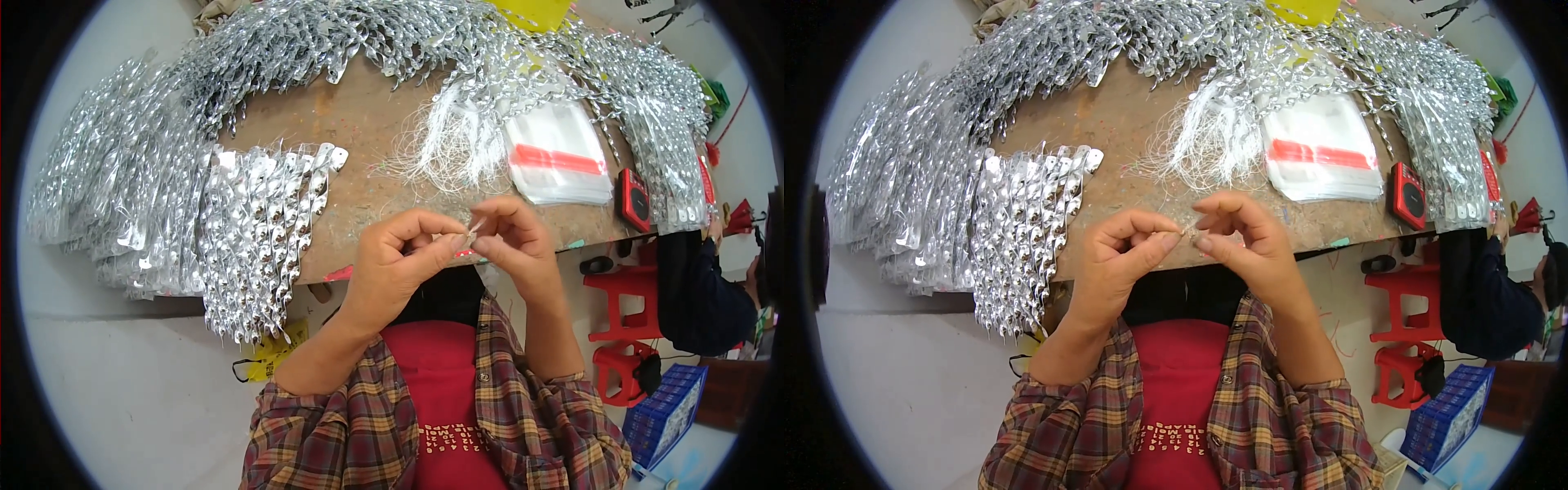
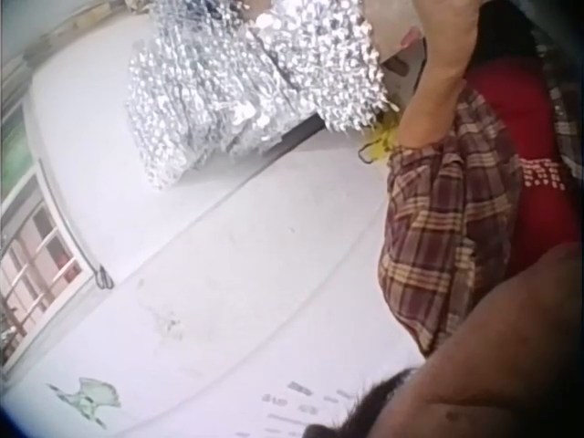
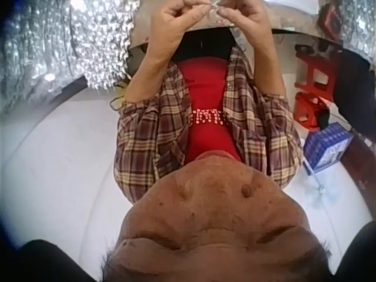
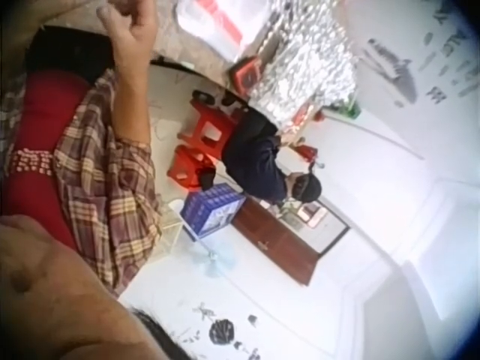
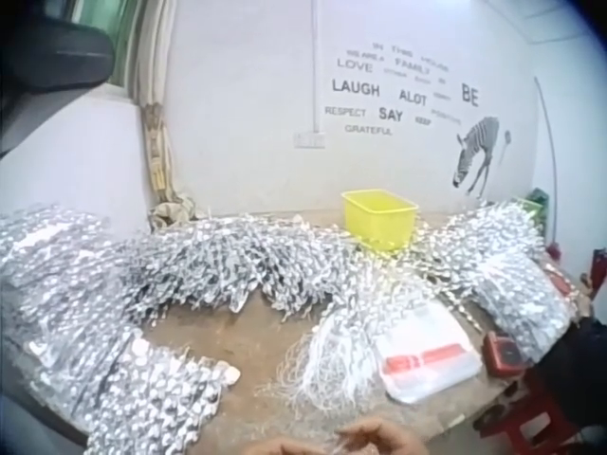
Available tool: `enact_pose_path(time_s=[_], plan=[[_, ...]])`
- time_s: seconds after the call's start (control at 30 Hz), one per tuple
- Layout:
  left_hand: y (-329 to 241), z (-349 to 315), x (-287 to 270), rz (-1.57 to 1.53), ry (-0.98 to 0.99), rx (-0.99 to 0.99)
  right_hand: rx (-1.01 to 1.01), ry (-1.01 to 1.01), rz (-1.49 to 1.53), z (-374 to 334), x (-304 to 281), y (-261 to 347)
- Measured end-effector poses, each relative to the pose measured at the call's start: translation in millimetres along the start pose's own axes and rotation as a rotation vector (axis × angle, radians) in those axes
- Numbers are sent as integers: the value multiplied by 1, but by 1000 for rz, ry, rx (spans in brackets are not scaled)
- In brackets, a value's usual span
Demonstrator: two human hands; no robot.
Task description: Arranging and packaging silver foil fringe decorations into plastic bags.
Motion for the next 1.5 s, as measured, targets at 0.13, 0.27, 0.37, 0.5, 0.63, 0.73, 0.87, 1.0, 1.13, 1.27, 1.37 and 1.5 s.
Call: enact_pose_path(time_s=[0.13,0.27,0.37,0.5,0.63,0.73,0.87,1.0,1.13,1.27,1.37,1.5], plan=[[0,0,1,28,-1,29,-86,20,40,0,14,5],[-4,-2,4,63,8,48,-201,20,-36,5,11,17],[-1,-3,4,91,-6,28,-232,-5,-72,5,9,23],[1,-3,4,105,-4,22,-161,-149,-102,5,-1,17],[-1,-1,9,71,44,32,-143,-200,-107,9,-8,10],[-1,0,5,103,29,46,-80,-260,13,10,-12,3],[-5,0,-10,94,-73,56,45,-77,185,6,17,-14],[-24,9,-4,-100,-26,119,15,320,-223,-16,55,-27],[-40,15,-2,-227,-47,151,73,331,-119,-34,61,-53],[-51,3,-17,-314,-122,445,75,230,-178,-10,55,-41],[-64,-35,-65,468,-463,581,38,-73,-82,27,39,-32],[-57,-88,-147,721,-768,493,165,-101,111,61,59,-68]])
Point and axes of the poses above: each hand's wrist, its own z-axis towards the middle knuckle, its own x-axis out of the palm, y = z × x, the point moved 9 cm from there along z, towards the middle knuckle, and after that the axes turned 8 degrees about -x, right-handed, at the moved point
